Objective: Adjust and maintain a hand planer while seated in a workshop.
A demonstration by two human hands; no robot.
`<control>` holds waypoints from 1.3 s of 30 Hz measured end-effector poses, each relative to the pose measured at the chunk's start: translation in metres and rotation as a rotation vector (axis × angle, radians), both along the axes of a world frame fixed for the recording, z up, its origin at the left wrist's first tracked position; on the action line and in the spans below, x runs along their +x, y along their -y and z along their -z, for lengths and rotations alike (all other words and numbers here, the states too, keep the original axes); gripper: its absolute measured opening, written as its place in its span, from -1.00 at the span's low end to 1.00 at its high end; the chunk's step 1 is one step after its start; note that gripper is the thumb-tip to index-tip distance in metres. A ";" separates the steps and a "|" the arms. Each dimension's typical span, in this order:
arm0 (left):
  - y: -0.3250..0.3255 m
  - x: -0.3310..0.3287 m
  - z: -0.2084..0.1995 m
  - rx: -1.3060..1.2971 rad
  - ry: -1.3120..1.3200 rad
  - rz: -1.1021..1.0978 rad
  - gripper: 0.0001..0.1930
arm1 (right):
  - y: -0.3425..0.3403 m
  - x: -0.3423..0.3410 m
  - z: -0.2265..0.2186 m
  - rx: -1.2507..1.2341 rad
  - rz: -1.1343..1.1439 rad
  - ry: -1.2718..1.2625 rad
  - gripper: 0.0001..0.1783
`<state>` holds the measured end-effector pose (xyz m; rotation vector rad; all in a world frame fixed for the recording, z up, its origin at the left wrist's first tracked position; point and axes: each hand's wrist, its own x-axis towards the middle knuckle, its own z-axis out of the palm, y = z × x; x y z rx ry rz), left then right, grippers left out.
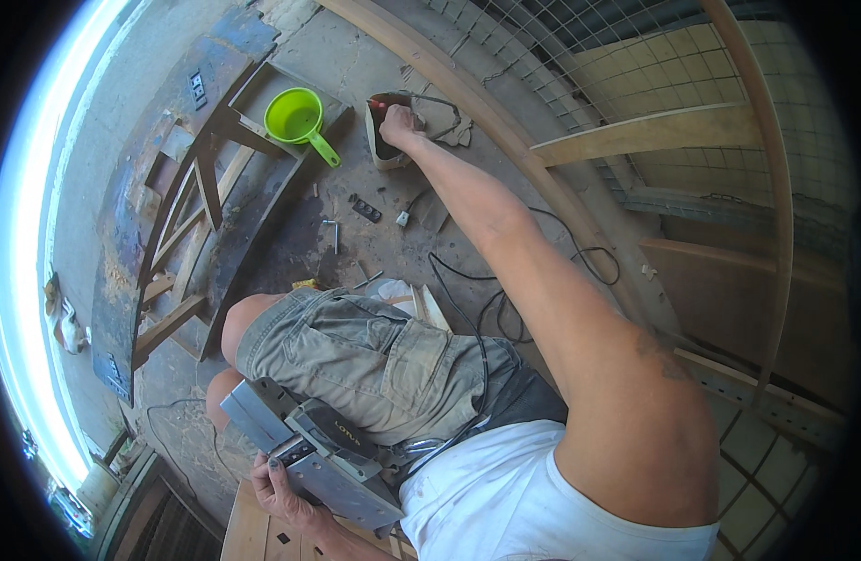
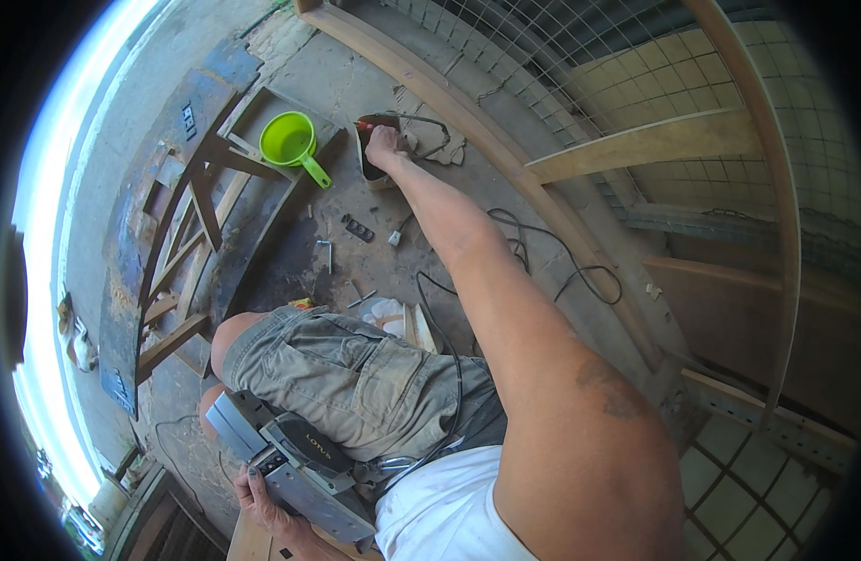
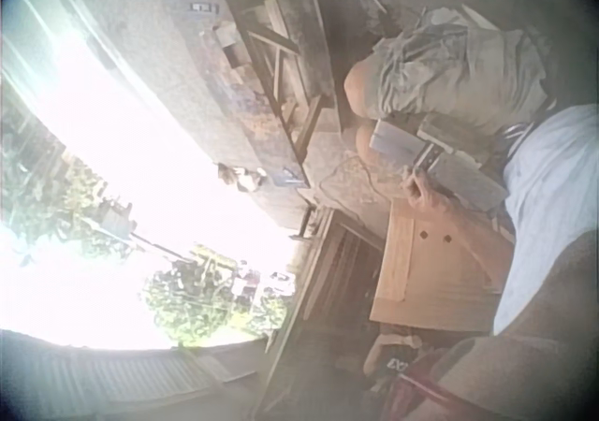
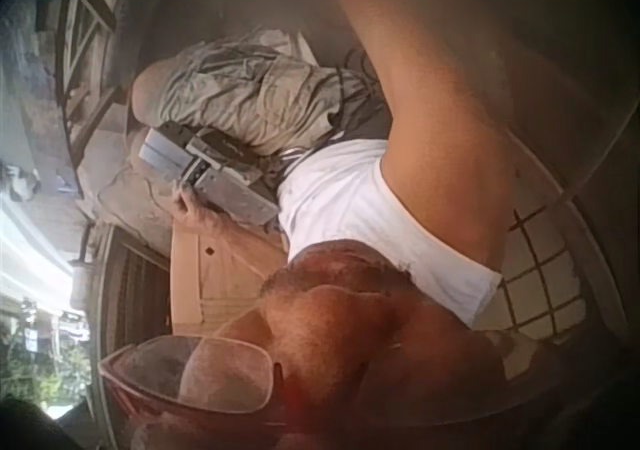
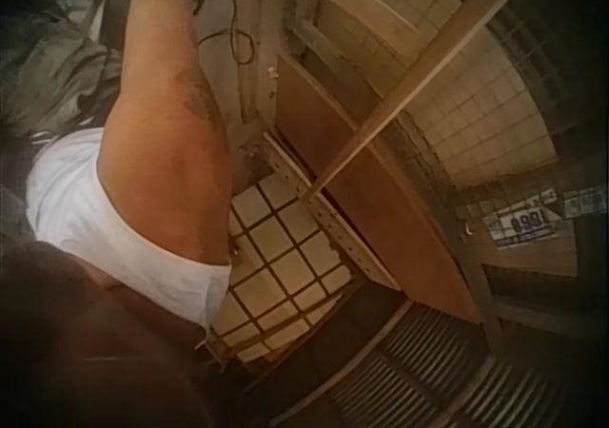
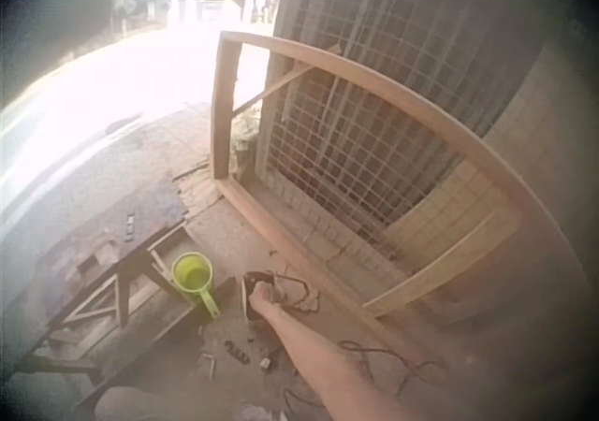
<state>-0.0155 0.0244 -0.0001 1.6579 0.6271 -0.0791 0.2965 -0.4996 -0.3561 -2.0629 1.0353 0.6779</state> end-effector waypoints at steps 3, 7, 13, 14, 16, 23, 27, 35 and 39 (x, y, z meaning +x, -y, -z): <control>0.006 0.003 0.000 0.005 0.013 -0.001 -0.85 | -0.002 0.000 0.028 -0.160 -0.008 0.168 -0.62; 0.014 0.009 0.001 -0.090 0.008 0.024 -0.85 | 0.027 -0.002 0.062 -0.182 -0.174 0.157 -0.63; -0.002 0.002 0.004 -0.097 -0.058 -0.028 -0.76 | 0.016 -0.002 0.069 0.550 0.460 0.165 -0.76; -0.002 0.005 0.005 -0.102 -0.059 -0.020 -0.76 | 0.024 -0.004 0.070 0.545 0.467 0.168 -0.76; 0.000 0.007 0.002 -0.122 -0.062 -0.019 -0.77 | 0.028 -0.012 0.069 0.833 0.518 0.194 -0.81; 0.001 0.008 -0.003 -0.080 -0.055 -0.037 -0.77 | 0.034 -0.046 0.001 0.543 0.227 0.486 -0.57; 0.003 0.014 0.001 -0.104 -0.024 0.036 -0.81 | 0.059 -0.074 -0.037 0.756 0.307 0.601 -0.56; 0.008 0.012 0.005 -0.028 0.019 0.000 -0.75 | 0.042 -0.116 -0.137 1.102 0.323 0.639 -0.51; 0.008 0.007 0.007 -0.005 0.023 0.003 -0.81 | -0.001 -0.142 -0.183 1.170 0.224 0.503 -0.45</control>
